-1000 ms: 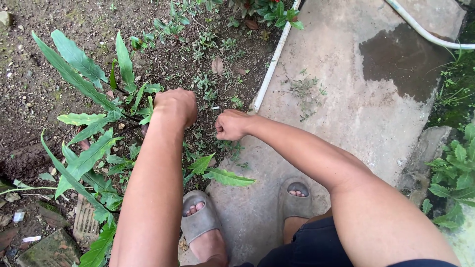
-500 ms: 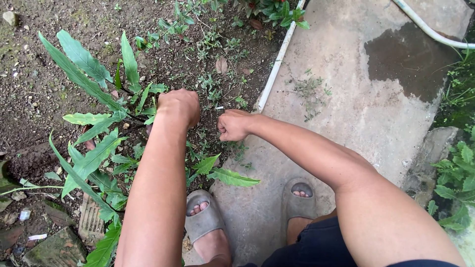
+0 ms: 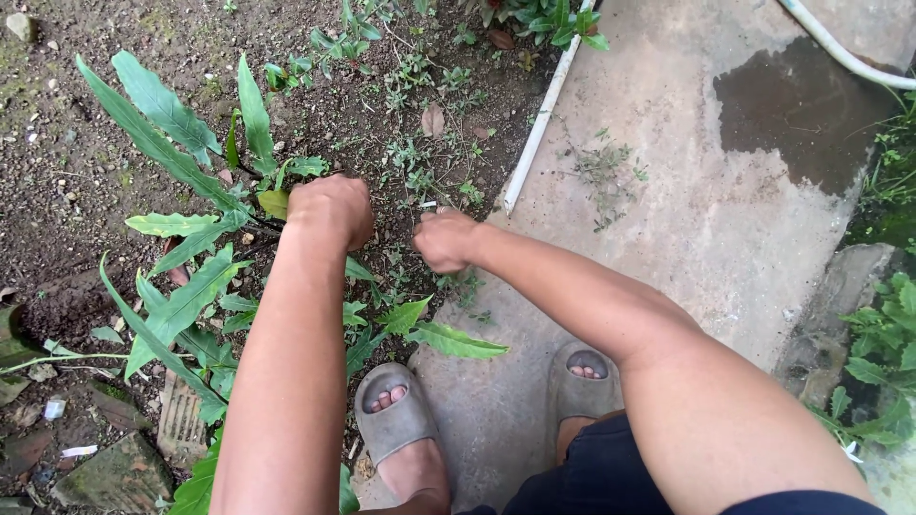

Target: Pulling weeds out of the ground in an outdoor garden area.

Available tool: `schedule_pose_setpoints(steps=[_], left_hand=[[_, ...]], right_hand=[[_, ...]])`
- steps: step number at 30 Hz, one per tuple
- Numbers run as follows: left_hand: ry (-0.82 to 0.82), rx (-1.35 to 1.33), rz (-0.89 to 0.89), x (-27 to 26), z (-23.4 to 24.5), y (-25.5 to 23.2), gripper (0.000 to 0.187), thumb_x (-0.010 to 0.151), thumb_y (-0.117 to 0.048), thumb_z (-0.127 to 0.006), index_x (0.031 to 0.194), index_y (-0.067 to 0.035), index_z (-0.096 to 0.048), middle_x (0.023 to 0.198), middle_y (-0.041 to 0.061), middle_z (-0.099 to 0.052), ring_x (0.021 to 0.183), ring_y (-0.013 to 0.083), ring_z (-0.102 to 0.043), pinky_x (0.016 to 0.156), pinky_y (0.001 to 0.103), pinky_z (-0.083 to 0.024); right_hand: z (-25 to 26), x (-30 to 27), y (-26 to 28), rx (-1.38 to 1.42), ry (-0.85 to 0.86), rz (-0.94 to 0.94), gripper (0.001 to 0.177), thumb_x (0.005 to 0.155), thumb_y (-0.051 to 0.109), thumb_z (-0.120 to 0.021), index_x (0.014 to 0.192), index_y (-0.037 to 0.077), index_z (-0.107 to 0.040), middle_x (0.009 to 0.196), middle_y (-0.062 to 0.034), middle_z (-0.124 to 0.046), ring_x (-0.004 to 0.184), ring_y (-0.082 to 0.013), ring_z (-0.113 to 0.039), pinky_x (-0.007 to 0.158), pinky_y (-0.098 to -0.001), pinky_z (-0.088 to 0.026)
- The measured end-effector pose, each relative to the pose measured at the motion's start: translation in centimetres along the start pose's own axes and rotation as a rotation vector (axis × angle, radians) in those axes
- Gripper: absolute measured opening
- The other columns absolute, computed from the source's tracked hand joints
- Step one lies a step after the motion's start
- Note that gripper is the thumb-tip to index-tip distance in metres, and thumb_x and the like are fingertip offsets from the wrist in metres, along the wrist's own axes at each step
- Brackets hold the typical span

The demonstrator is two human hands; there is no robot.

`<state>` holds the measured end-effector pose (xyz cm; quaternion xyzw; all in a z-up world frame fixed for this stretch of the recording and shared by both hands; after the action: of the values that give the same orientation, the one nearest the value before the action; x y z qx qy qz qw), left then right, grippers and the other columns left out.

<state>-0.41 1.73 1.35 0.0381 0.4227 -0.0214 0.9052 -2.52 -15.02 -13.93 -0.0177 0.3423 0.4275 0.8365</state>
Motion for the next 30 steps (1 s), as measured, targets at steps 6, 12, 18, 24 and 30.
schedule_pose_setpoints(steps=[6, 12, 18, 24, 30], left_hand=[[-0.027, -0.042, 0.007, -0.3, -0.1, 0.3, 0.033, 0.097, -0.009, -0.061, 0.128, -0.012, -0.072, 0.135, 0.011, -0.070, 0.121, 0.0262, -0.069, 0.105, 0.041, -0.055], [-0.069, -0.054, 0.026, -2.1, -0.4, 0.2, 0.033, 0.097, -0.011, -0.061, 0.128, -0.012, -0.072, 0.135, 0.011, -0.069, 0.122, 0.0259, -0.069, 0.106, 0.042, -0.053], [-0.119, -0.124, 0.051, -5.4, -2.1, 0.1, 0.034, 0.098, -0.023, -0.060, 0.129, -0.012, -0.071, 0.139, 0.012, -0.065, 0.126, 0.0301, -0.065, 0.107, 0.044, -0.052], [-0.083, -0.141, 0.119, -8.4, -5.4, -0.6, 0.037, 0.100, -0.034, -0.059, 0.130, -0.014, -0.067, 0.137, 0.012, -0.065, 0.124, 0.0311, -0.065, 0.106, 0.046, -0.052], [-0.108, -0.143, 0.186, -10.4, -7.1, -1.3, 0.041, 0.098, -0.037, -0.060, 0.133, -0.015, -0.063, 0.140, 0.012, -0.061, 0.127, 0.0308, -0.061, 0.107, 0.047, -0.049]], right_hand=[[-0.1, 0.3, 2.2, 0.153, 0.032, -0.166, 0.023, 0.084, 0.010, -0.057, 0.092, 0.001, -0.076, 0.103, -0.0202, -0.075, 0.103, -0.0332, -0.073, 0.094, -0.0457, -0.059], [-1.9, 1.2, 2.1, 0.209, -0.093, -0.319, 0.023, 0.088, 0.010, -0.057, 0.099, 0.001, -0.075, 0.107, -0.0236, -0.074, 0.101, -0.0349, -0.074, 0.093, -0.0456, -0.058], [-3.2, 2.9, 2.9, 0.203, -0.179, -0.288, 0.026, 0.086, 0.011, -0.057, 0.102, 0.007, -0.076, 0.109, -0.0208, -0.075, 0.104, -0.0351, -0.073, 0.094, -0.0452, -0.058], [-5.4, 4.9, 2.0, 0.116, -0.125, -0.244, 0.022, 0.086, 0.011, -0.059, 0.103, 0.007, -0.073, 0.101, -0.0184, -0.076, 0.094, -0.0309, -0.078, 0.084, -0.0460, -0.063], [-3.8, 1.3, 1.0, 0.234, -0.225, -0.202, 0.018, 0.083, 0.008, -0.060, 0.091, 0.003, -0.076, 0.102, -0.0229, -0.074, 0.097, -0.0375, -0.074, 0.086, -0.0486, -0.060]])
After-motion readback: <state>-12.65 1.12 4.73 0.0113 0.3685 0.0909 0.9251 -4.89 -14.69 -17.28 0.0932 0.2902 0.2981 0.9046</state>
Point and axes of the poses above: each hand's wrist, its own x-axis towards the middle knuckle, its own z-axis out of the back of the hand, y = z × x, the point moved 1 cm from there along x, towards the middle knuckle
